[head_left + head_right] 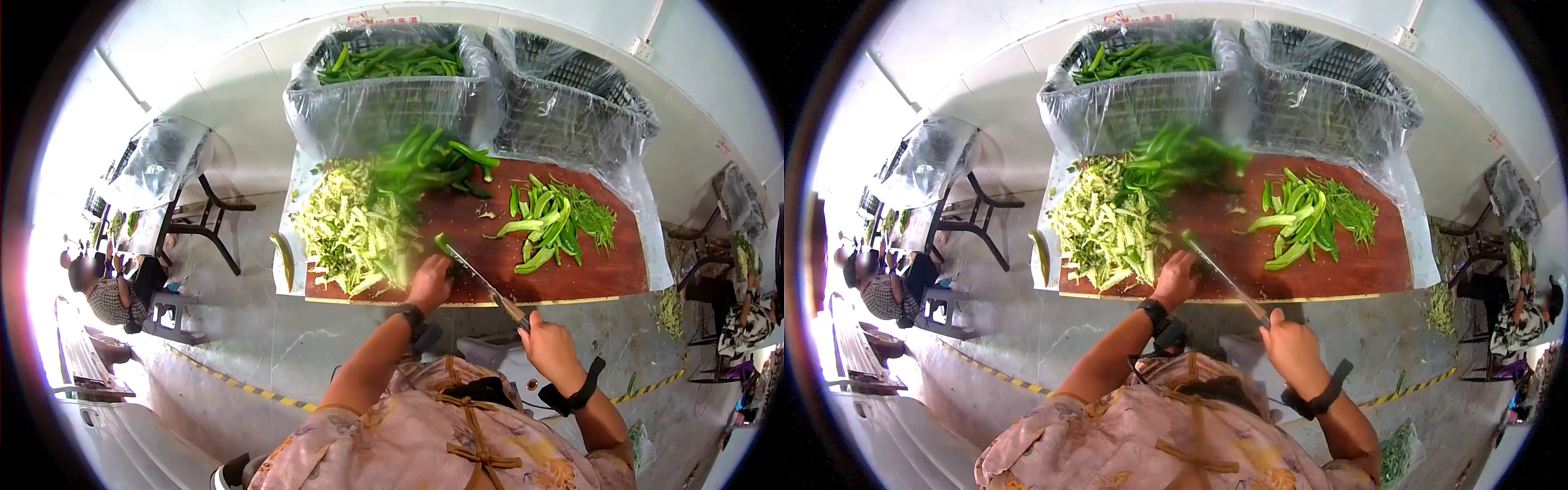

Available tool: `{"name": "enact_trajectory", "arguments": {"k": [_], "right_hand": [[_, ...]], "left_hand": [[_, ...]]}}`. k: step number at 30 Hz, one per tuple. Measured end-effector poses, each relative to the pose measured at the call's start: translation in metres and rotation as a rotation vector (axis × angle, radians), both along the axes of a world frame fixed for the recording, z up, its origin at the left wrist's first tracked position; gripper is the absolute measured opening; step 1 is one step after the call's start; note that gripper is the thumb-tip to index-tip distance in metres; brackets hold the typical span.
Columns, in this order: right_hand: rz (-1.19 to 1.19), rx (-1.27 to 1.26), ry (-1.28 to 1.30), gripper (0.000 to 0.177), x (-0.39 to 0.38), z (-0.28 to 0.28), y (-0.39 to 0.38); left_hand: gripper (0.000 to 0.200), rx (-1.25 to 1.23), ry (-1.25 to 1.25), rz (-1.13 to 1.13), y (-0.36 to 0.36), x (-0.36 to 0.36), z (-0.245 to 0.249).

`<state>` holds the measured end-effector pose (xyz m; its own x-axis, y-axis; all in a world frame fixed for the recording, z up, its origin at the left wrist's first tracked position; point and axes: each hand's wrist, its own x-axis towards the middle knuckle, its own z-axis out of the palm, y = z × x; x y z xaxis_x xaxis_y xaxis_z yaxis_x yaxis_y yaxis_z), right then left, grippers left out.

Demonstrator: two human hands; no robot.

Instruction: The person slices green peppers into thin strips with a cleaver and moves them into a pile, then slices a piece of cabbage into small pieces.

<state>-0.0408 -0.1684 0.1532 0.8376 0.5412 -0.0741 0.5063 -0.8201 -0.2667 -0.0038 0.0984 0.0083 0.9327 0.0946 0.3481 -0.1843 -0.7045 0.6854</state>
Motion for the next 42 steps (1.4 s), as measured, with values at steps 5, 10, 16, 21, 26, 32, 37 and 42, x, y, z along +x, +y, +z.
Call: {"name": "enact_trajectory", "arguments": {"k": [5,10,16,21,26,32,37,42], "right_hand": [[0.044,-0.033,0.013,0.028,0.011,-0.010,-0.004],[0.035,-0.103,0.007,0.031,0.019,-0.043,-0.015],[-0.083,0.039,0.071,0.033,0.013,-0.069,-0.024],[-0.181,0.088,0.143,0.033,0.006,-0.070,-0.017],[-0.149,0.050,0.119,0.035,0.014,-0.076,-0.016],[-0.176,0.108,0.094,0.034,0.010,-0.087,-0.005],[-0.138,0.092,0.070,0.036,0.005,-0.090,-0.006],[-0.159,0.105,0.044,0.035,0.000,-0.104,-0.016]], "left_hand": [[0.025,0.006,-0.034,-0.005,0.000,0.000,0.000],[0.027,0.069,-0.056,-0.006,0.000,0.000,-0.003],[0.028,0.223,-0.076,-0.075,0.004,0.009,-0.010],[0.023,0.364,-0.074,-0.120,0.010,0.017,-0.027],[0.027,0.463,0.410,-0.158,-0.003,0.012,0.037],[0.023,0.380,0.009,0.070,0.043,0.029,0.009],[0.035,0.270,-0.010,0.394,0.106,0.041,0.096],[0.039,0.595,-0.301,0.086,0.101,0.053,0.077]]}}
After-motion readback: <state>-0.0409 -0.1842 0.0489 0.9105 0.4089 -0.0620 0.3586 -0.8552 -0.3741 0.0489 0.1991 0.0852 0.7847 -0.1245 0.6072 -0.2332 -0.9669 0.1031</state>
